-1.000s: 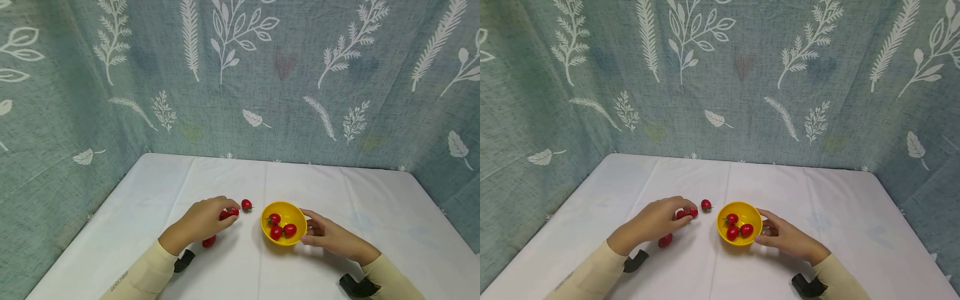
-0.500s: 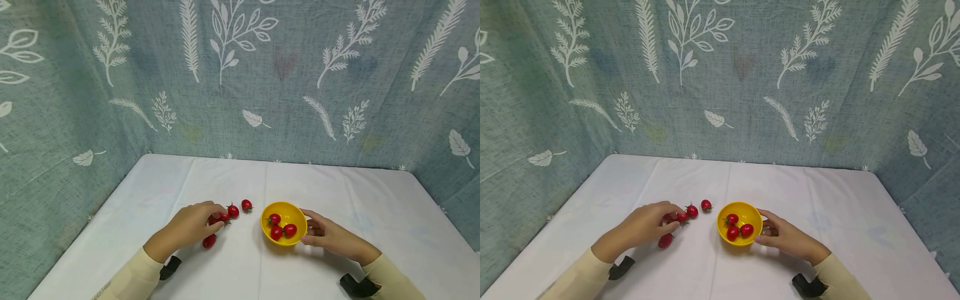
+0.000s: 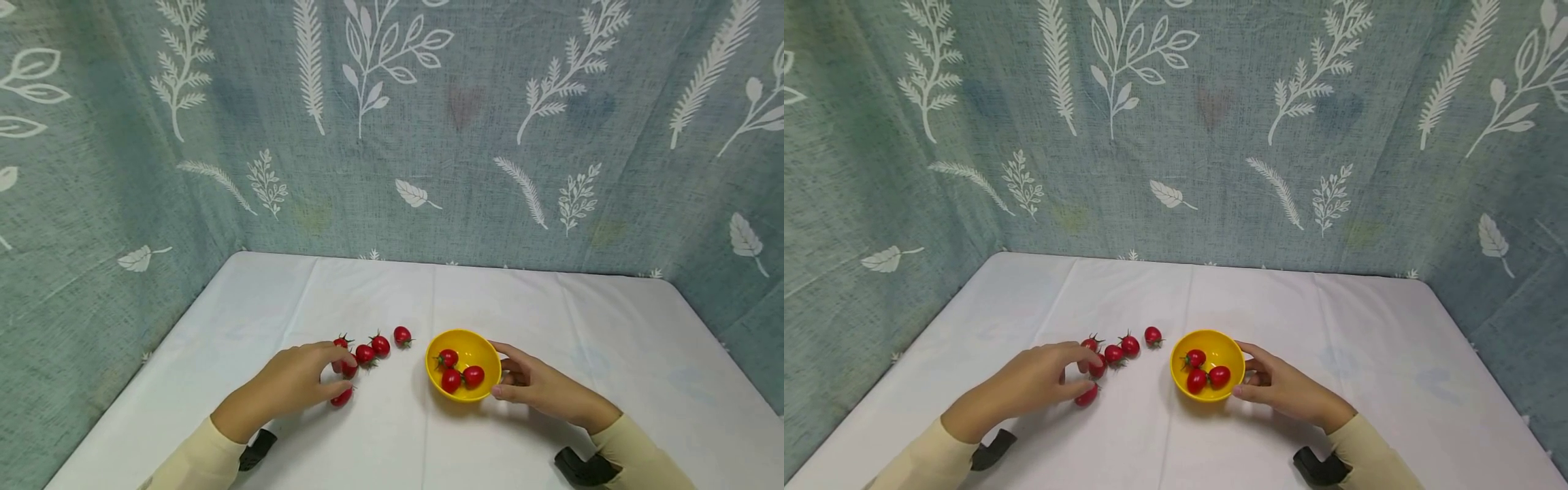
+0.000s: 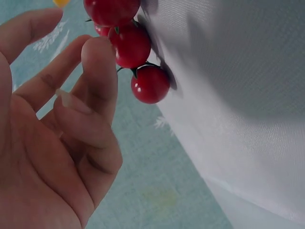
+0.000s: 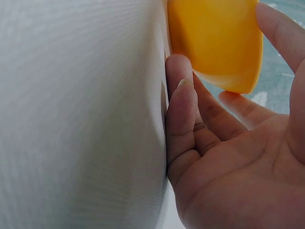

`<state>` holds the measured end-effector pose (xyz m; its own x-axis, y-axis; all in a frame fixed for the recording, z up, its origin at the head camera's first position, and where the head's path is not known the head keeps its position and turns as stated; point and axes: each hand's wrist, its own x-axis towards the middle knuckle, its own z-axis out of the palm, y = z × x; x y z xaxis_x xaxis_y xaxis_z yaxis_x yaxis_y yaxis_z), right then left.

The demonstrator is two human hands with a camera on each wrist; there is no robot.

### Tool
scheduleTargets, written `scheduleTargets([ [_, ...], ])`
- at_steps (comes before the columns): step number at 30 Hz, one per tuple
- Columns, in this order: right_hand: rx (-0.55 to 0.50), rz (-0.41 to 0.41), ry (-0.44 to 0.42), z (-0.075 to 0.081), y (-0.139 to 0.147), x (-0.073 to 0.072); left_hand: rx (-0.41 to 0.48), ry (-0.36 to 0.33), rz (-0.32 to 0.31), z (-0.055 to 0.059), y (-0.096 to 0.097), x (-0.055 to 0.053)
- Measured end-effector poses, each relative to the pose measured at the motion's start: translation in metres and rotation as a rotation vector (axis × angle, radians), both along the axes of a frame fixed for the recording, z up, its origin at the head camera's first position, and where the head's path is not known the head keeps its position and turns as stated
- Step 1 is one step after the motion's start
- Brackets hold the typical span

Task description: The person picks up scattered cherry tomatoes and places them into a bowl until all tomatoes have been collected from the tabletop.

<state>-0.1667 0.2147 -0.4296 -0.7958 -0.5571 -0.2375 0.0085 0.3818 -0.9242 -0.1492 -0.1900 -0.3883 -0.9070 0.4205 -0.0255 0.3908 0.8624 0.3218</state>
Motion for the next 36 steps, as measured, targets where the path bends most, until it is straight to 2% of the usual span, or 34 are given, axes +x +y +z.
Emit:
scheduleTargets([
  [5, 0.002, 0.001, 0.0, 0.0005, 0.001, -0.0014, -0.014, -0.037, -0.008, 0.0012, 0.0002, 0.0008],
  [14, 0.004, 0.009, 0.009, 0.0006, 0.0017, -0.0026, -0.02, -0.068, 0.02, -0.0026, 0.0, 0.0017],
  [22, 0.015, -0.008, 0.001, 0.0004, 0.0014, -0.0029, -0.025, -0.047, -0.002, -0.0061, -0.0037, 0.0005],
  [36, 0.021, -0.011, 0.003, -0.0011, 0.0019, -0.0037, -0.028, -0.06, -0.019, -0.0075, -0.0023, -0.0006],
])
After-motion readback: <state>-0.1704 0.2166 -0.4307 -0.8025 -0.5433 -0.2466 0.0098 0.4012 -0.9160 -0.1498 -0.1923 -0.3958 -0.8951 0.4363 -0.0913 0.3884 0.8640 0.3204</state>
